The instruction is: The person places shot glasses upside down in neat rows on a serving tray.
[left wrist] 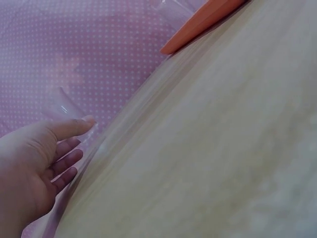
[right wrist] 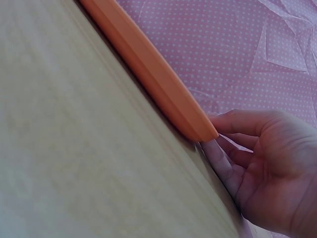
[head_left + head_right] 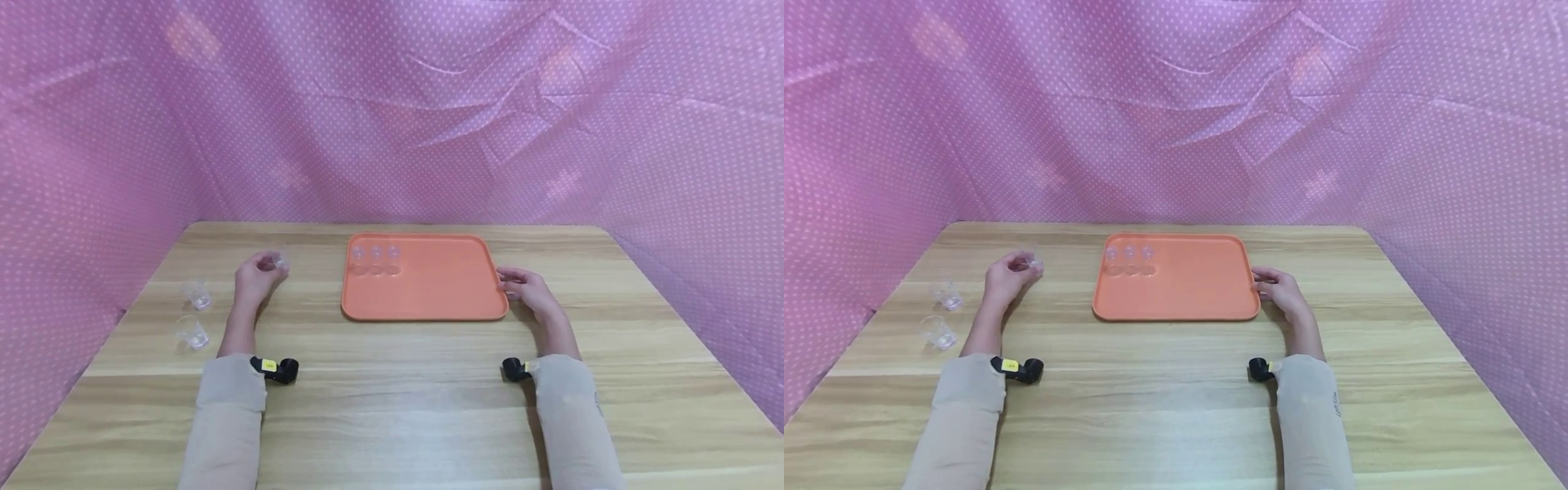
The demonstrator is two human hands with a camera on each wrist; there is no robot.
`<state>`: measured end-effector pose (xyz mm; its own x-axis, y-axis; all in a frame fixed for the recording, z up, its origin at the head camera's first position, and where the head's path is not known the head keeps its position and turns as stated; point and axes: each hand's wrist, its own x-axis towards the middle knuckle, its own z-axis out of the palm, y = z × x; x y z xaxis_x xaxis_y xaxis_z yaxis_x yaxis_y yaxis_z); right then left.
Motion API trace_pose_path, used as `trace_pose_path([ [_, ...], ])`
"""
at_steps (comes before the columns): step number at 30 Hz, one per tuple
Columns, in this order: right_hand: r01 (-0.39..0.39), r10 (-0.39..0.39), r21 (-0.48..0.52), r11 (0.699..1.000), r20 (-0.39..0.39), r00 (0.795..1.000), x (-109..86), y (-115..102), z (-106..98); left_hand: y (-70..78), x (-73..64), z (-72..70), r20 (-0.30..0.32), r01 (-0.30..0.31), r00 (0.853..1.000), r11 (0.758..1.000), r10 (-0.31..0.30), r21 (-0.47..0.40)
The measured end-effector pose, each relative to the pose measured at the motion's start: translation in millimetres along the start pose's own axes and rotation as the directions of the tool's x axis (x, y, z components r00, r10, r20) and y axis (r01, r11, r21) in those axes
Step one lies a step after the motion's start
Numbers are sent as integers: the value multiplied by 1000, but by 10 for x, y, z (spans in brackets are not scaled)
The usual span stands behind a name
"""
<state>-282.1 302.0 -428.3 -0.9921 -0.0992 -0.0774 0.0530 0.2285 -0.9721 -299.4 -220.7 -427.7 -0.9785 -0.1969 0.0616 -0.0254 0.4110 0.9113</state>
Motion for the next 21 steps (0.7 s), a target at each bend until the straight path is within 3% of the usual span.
trace_pose_path([
  [8, 14, -14, -14, 1000, 6, 1000, 14, 6, 12, 97, -4, 21, 2, -26, 1000, 1000, 26, 3],
  [15, 16, -15, -19, 1000, 8, 1000, -5, -6, 9, 282, 55, 99, -13, -150, 988, 987, 151, 59],
  [21, 12, -12, -17, 1000, -2, 1000, -4, -9, 3, 488, 41, 165, 22, -196, 981, 979, 195, 63],
])
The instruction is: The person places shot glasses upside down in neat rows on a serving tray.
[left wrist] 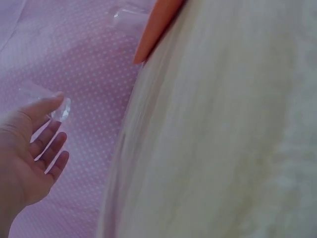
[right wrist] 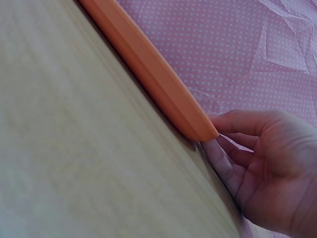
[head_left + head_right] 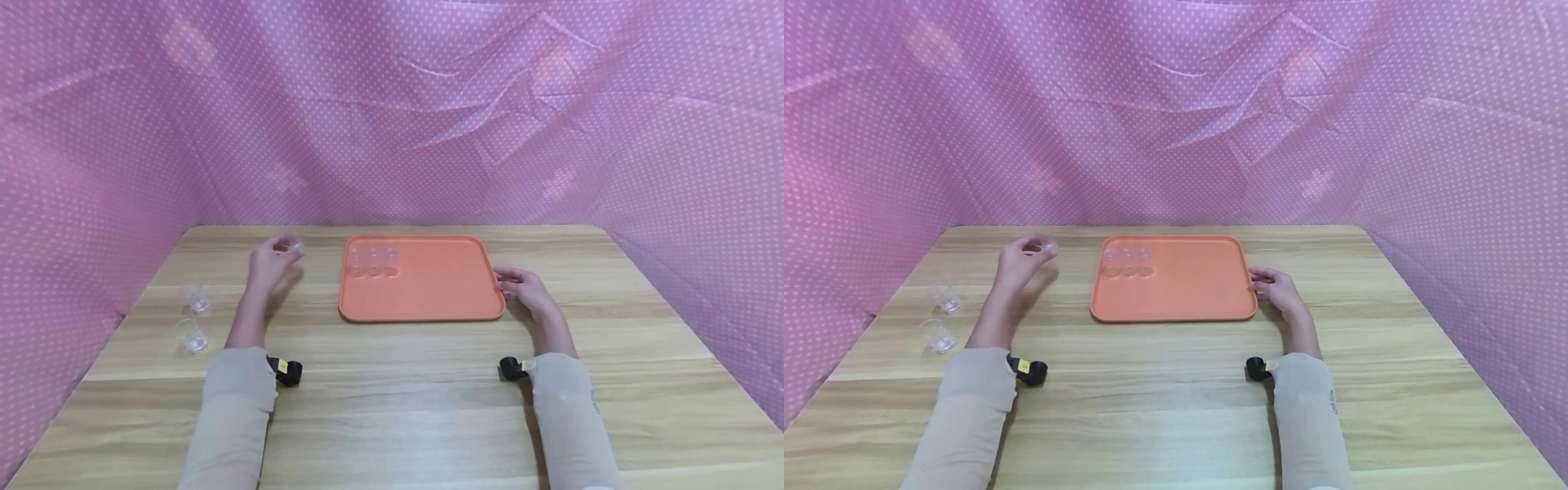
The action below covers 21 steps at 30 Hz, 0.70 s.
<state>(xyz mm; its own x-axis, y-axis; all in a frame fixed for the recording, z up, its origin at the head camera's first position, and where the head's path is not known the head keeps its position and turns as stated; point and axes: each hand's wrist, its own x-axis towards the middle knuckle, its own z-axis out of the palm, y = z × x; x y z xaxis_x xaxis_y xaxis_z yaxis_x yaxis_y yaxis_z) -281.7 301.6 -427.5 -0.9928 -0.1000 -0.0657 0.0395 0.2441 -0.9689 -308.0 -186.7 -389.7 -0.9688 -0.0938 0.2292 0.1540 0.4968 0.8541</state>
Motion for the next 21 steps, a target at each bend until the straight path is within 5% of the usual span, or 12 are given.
trace_pose_path([
  [7, 2, -2, 7, 1000, 6, 1000, 0, -10, 2, 233, 46, 133, 65, -22, 998, 999, 24, -46],
  [21, 13, -13, 2, 1000, 7, 1000, 5, 2, -10, 634, 123, 422, 128, -138, 983, 990, 134, 19],
])
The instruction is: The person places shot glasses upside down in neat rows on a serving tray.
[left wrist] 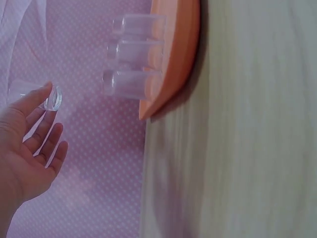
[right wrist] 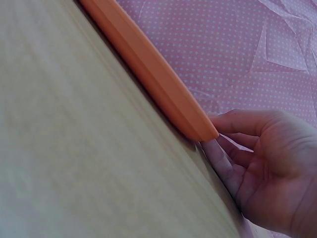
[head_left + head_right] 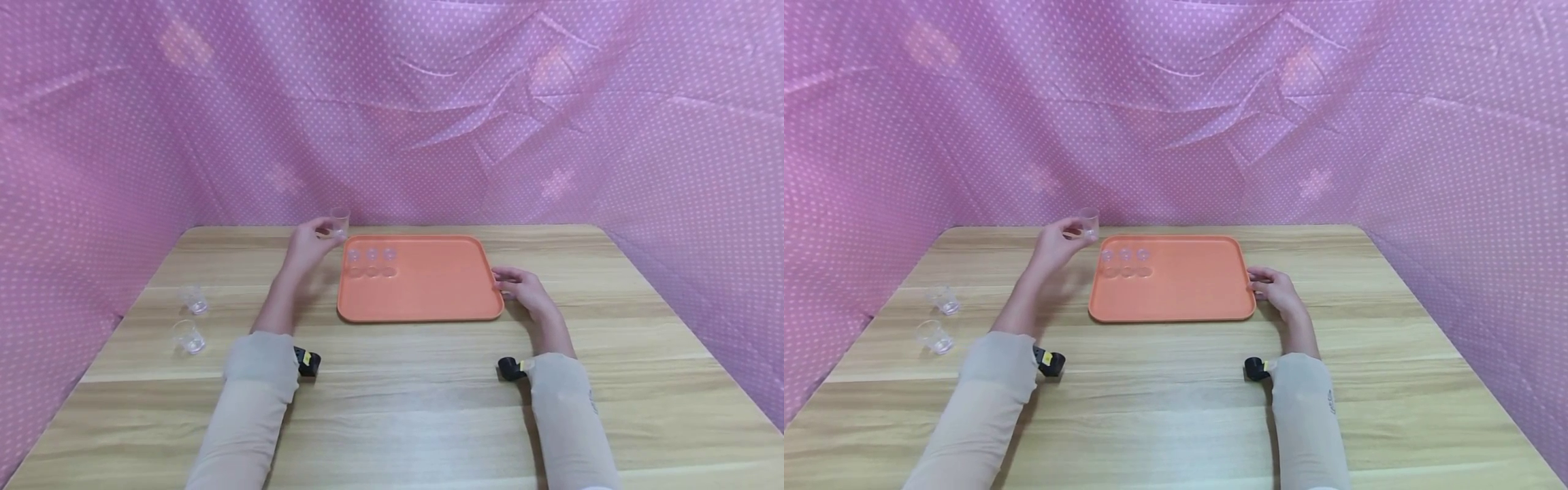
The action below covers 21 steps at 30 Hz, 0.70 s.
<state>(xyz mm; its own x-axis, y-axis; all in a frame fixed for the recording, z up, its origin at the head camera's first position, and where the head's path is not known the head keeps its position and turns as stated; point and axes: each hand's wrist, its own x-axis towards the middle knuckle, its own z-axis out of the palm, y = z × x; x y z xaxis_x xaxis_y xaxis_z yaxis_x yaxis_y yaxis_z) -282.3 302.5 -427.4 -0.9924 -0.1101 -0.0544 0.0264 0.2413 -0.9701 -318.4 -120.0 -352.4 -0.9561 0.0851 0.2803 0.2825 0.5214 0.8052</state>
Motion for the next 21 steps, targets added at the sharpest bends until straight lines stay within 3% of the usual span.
trace_pose_path([
  [10, -18, 18, 6, 1000, 0, 1000, -2, -3, 10, 171, 68, 159, 87, -40, 995, 999, 38, 23],
  [21, -19, 19, 13, 1000, -1, 1000, -5, -13, 11, 313, 114, 385, 141, -25, 990, 999, 20, 33],
])
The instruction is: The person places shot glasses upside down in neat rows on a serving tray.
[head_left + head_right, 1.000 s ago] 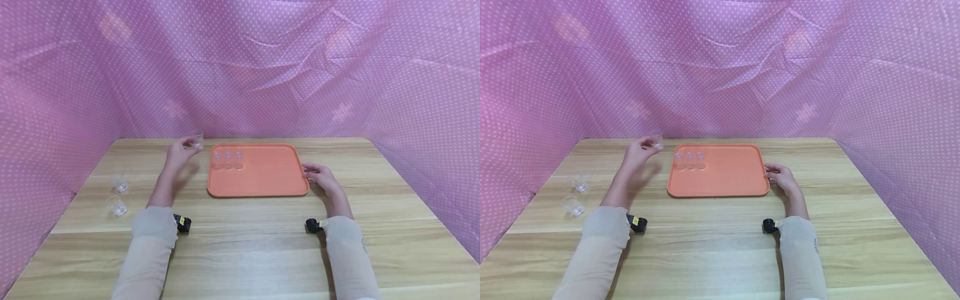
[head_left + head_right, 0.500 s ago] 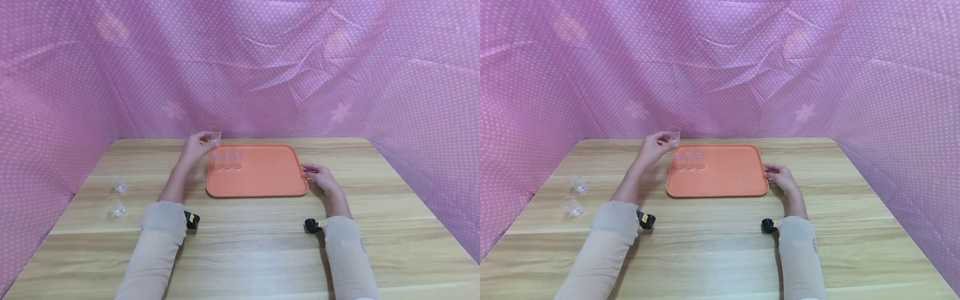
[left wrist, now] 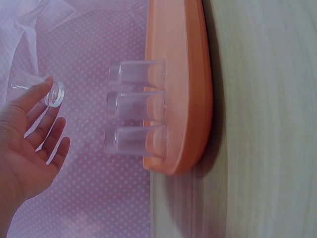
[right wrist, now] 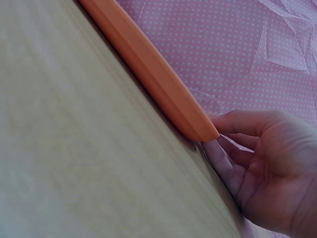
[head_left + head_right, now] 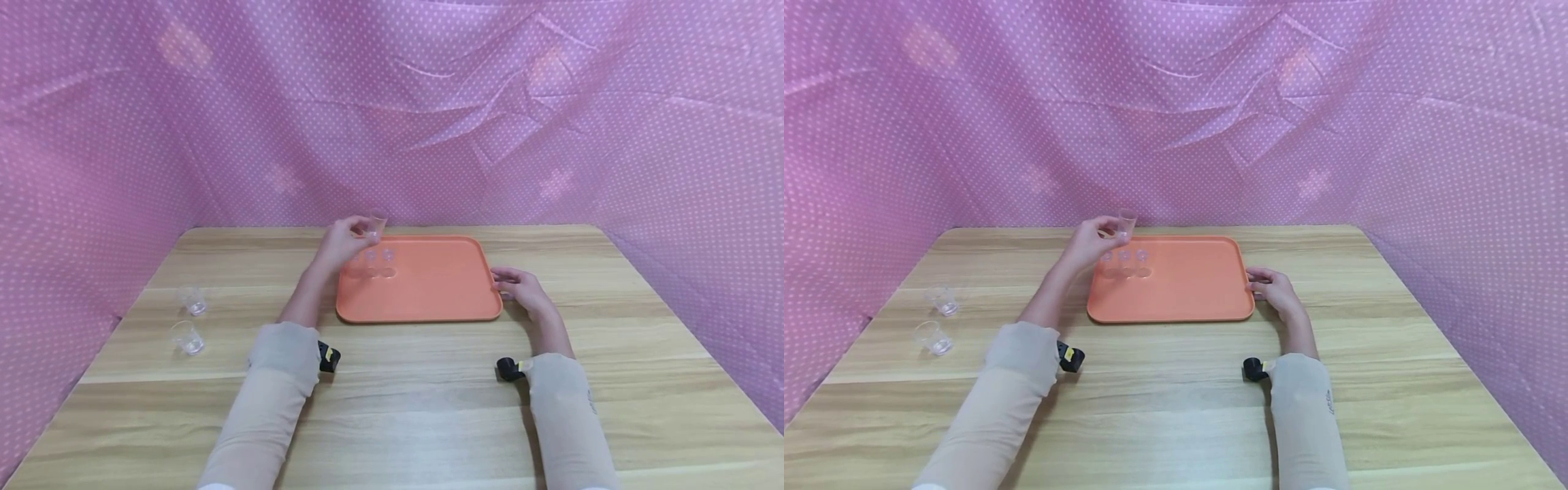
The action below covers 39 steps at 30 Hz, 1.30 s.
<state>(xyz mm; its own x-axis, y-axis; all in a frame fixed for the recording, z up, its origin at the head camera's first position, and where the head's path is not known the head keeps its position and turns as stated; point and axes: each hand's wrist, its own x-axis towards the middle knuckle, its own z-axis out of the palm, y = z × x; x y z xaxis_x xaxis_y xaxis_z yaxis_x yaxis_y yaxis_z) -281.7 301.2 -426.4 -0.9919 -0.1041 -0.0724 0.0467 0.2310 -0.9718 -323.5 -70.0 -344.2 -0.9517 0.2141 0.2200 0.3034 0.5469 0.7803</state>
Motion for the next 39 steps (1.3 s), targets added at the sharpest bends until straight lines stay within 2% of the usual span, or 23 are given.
trace_pose_path([
  [9, -22, 22, 12, 1000, 10, 1000, -4, -20, -5, 90, 41, 151, 10, -23, 1000, 1000, 23, -7],
  [16, 3, -3, -14, 1000, -3, 1000, -4, 6, 1, 115, 52, 234, 21, -32, 999, 999, 32, 0],
  [23, 8, -8, -23, 1000, -8, 1000, 17, 21, -10, 114, 53, 314, 8, -38, 999, 999, 39, -34],
  [32, 5, -5, -23, 1000, -12, 1000, 19, 22, -7, 150, 65, 398, -27, -12, 1000, 998, 10, -64],
  [34, 6, -6, -22, 1000, -10, 1000, 23, 26, -8, 147, 84, 418, -40, -20, 999, 996, 17, -89],
  [36, 8, -8, -20, 1000, -12, 1000, 27, 32, -10, 137, 102, 440, -39, -19, 999, 988, 14, -152],
  [39, 15, -16, -23, 1000, -8, 1000, 28, 38, -9, 108, 127, 474, -11, -1, 1000, 960, -3, -279],
])
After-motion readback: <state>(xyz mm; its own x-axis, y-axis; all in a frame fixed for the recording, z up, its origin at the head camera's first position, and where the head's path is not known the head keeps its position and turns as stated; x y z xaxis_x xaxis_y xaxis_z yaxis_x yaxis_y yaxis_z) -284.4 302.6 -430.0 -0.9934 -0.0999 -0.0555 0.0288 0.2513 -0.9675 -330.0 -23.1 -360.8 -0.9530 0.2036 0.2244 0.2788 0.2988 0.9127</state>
